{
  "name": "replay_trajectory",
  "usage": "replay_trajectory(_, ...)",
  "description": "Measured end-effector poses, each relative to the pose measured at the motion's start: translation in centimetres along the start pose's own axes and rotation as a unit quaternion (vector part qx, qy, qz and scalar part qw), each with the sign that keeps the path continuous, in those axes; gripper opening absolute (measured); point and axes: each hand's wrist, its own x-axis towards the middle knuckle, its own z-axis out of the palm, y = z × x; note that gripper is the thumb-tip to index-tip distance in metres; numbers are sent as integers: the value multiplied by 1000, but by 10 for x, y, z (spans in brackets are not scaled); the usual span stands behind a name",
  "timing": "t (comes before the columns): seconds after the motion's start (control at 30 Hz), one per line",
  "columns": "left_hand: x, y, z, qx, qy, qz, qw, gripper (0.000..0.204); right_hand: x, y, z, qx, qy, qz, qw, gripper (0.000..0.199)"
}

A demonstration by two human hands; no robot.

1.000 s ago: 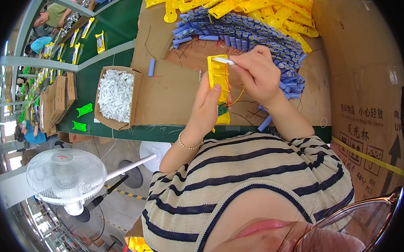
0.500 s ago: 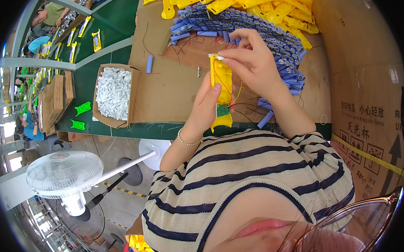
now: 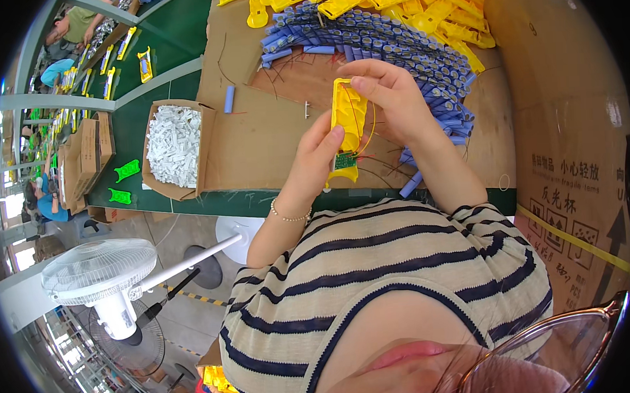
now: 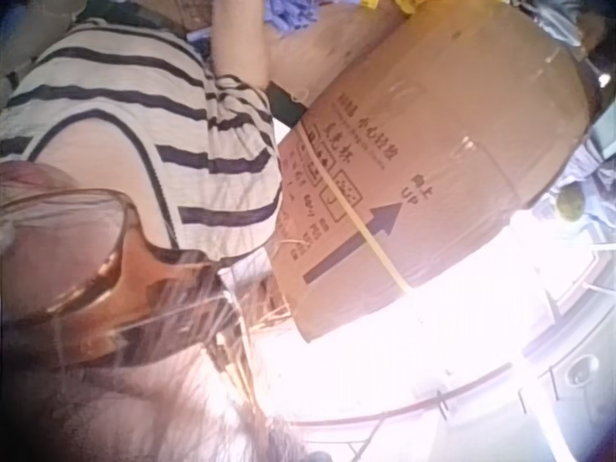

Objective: The person assembles blue electronic components, white plastic parts, and wiring into yellow plastic housings by hand, taking the components from a cardboard box and inserting them into the housings.

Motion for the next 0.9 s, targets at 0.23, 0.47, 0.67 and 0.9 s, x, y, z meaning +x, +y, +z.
replay_trajectory(0.23,11,-10,-1,288,164,268,905,45,-11,-4,14,-183,16,-42,982,41)
replay_trajectory(0.47,6,9,-19,206,79,220,950,57,-12,-11,-2,-36,-109,30,993,45)
replay_trajectory(0.67,5,15,-13,0,-75,115,991,61,-12,-15,0,-6,-210,52,976,46)
replay_trajectory(0.9,2,-13,-9,193,28,147,970,43,-7,-14,15,-150,-12,17,988,53)
